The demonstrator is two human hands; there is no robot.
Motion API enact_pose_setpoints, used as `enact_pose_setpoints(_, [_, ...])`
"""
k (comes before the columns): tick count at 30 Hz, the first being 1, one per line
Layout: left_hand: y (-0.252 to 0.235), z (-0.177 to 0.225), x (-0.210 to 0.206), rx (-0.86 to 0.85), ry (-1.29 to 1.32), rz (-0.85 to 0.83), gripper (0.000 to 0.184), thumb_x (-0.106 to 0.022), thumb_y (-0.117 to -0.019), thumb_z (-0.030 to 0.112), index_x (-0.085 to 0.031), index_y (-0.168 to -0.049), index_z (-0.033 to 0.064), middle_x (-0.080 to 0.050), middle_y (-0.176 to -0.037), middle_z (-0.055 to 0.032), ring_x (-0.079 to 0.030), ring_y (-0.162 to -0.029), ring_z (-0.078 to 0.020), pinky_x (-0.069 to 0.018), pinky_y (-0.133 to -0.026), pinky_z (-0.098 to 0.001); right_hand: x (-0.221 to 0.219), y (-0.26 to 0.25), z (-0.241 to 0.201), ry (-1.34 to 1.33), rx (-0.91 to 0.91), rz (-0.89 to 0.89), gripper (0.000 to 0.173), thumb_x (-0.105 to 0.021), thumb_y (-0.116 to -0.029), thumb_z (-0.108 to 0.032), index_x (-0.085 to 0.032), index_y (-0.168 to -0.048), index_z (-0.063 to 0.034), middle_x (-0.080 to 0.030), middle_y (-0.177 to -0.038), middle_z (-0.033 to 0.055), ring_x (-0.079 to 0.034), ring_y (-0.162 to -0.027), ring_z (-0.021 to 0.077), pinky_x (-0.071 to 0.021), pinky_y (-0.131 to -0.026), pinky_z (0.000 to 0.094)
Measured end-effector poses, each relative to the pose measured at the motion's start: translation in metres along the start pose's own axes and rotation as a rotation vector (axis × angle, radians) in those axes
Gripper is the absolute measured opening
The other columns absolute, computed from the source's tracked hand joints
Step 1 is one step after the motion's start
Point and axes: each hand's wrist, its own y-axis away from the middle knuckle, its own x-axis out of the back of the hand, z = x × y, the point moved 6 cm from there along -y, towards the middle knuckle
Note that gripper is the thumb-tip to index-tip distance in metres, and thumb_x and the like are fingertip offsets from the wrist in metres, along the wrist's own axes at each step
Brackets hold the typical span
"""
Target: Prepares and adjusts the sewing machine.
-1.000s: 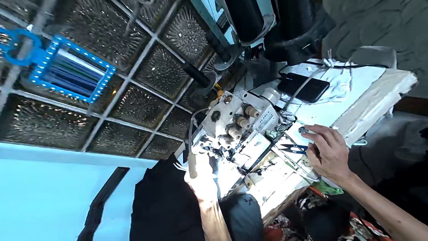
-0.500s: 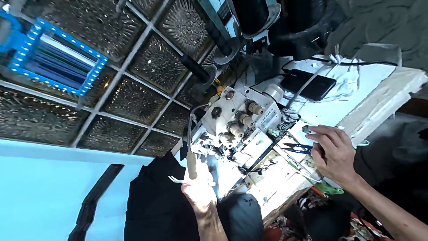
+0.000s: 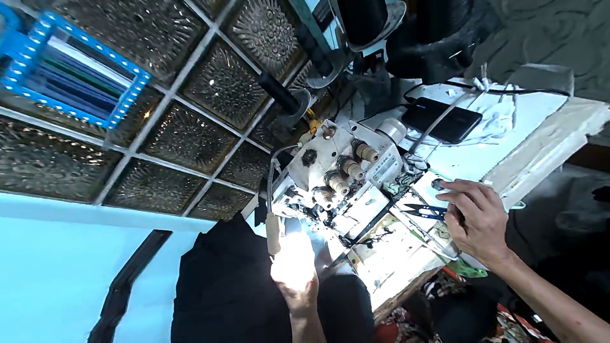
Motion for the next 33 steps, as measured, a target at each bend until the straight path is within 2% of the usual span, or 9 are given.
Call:
enact_pose_setpoints(2, [0.004,0.004,-0.004,-0.008,0.020,-0.007,0.008,-0.063,-0.0896,0.006,-0.063,-0.087,-0.0022,-0.063,-0.078,0.0127,-0.061,-0.079,0.0108,-0.0513,-0.073,-0.0109,0.000,0.000,0.000,0.001,0.001,0.003,0.030,-0.044,-0.0945,-0.013,-0.074,-0.097,-0.0055,-0.074,-0.115,0.0173,-0.066,-0.110,0.0420,-0.0489,-0.090,0.0517])
enact_pose_setpoints(4, [0.008,0.007,-0.009,-0.003,-0.014,-0.026,0.005,-0.061,-0.0854,0.000,-0.060,-0.081,0.0006,-0.059,-0.072,0.0123,-0.057,-0.072,0.0123,-0.0492,-0.068,-0.0079,0.000,0.000,0.000,-0.002,0.002,0.004,0.031,-0.044,-0.0948,-0.013,-0.074,-0.097,-0.0055,-0.074,-0.114,0.0174,-0.066,-0.110,0.0421,-0.0487,-0.091,0.0519])
enact_pose_setpoints(7, [0.019,0.017,-0.017,-0.087,-0.182,-0.118,0.013,-0.060,-0.0855,0.001,-0.062,-0.081,-0.0105,-0.059,-0.068,-0.0022,-0.054,-0.063,0.0081,-0.0464,-0.063,-0.0067,0.000,0.000,-0.001,-0.008,0.007,0.003,0.030,-0.044,-0.0945,-0.012,-0.073,-0.096,-0.0050,-0.075,-0.113,0.0175,-0.066,-0.110,0.0422,-0.0487,-0.091,0.0518])
enact_pose_setpoints(9, [0.031,0.025,-0.021,-0.152,-0.269,-0.195,0.016,-0.058,-0.0868,0.004,-0.064,-0.083,-0.0106,-0.059,-0.066,-0.0066,-0.054,-0.060,0.0022,-0.0461,-0.061,-0.0094,0.000,0.000,0.000,-0.010,0.009,0.000,0.030,-0.044,-0.0944,-0.012,-0.073,-0.096,-0.0045,-0.075,-0.113,0.0177,-0.066,-0.110,0.0426,-0.0488,-0.091,0.0526])
enact_pose_setpoints(13, [0.055,0.037,-0.023,-0.198,-0.365,-0.234,0.018,-0.058,-0.0901,0.007,-0.061,-0.075,-0.0020,-0.053,-0.058,-0.0050,-0.051,-0.050,-0.0031,-0.0442,-0.051,-0.0129,0.000,0.000,0.001,-0.007,0.012,-0.002,0.030,-0.044,-0.0947,-0.012,-0.073,-0.096,-0.0056,-0.075,-0.113,0.0168,-0.066,-0.110,0.0416,-0.0488,-0.091,0.0515])
enact_pose_setpoints(18, [0.099,0.045,-0.033,-0.058,-0.325,-0.378,0.011,-0.059,-0.0854,0.005,-0.062,-0.075,0.0030,-0.056,-0.058,-0.0039,-0.054,-0.049,-0.0077,-0.0472,-0.048,-0.0190,0.001,-0.001,0.000,-0.008,0.009,-0.008,0.031,-0.044,-0.0943,-0.012,-0.074,-0.095,-0.0052,-0.074,-0.114,0.0172,-0.066,-0.110,0.0419,-0.0486,-0.092,0.0510])
enact_pose_setpoints(25, [0.129,0.030,-0.037,-0.041,-0.423,-0.293,0.012,-0.059,-0.0856,0.008,-0.062,-0.074,0.0061,-0.055,-0.058,-0.0003,-0.052,-0.046,-0.0089,-0.0447,-0.044,-0.0228,0.001,-0.004,-0.001,0.013,0.045,-0.044,0.032,-0.043,-0.0931,-0.011,-0.074,-0.094,-0.0014,-0.073,-0.115,0.0206,-0.065,-0.112,0.0453,-0.0468,-0.096,0.0548])
enact_pose_setpoints(29, [0.127,0.032,-0.044,-0.077,-0.462,-0.176,0.020,-0.058,-0.0910,0.011,-0.067,-0.075,0.0048,-0.059,-0.057,-0.0024,-0.058,-0.047,-0.0119,-0.0483,-0.046,-0.0255,0.001,-0.005,-0.001,0.031,0.061,-0.064,0.032,-0.043,-0.0922,-0.011,-0.074,-0.094,0.0006,-0.072,-0.115,0.0226,-0.065,-0.111,0.0465,-0.0458,-0.096,0.0571])
enact_pose_setpoints(33, [0.125,0.021,-0.063,-0.078,-0.625,-0.197,0.006,-0.068,-0.0809,0.008,-0.073,-0.080,0.0042,-0.063,-0.059,-0.0057,-0.065,-0.050,-0.0207,-0.0489,-0.043,-0.0350,0.002,-0.008,-0.004,0.044,0.072,-0.083,0.032,-0.044,-0.0909,-0.009,-0.074,-0.095,0.0022,-0.072,-0.116,0.0239,-0.065,-0.110,0.0473,-0.0454,-0.097,0.0577])
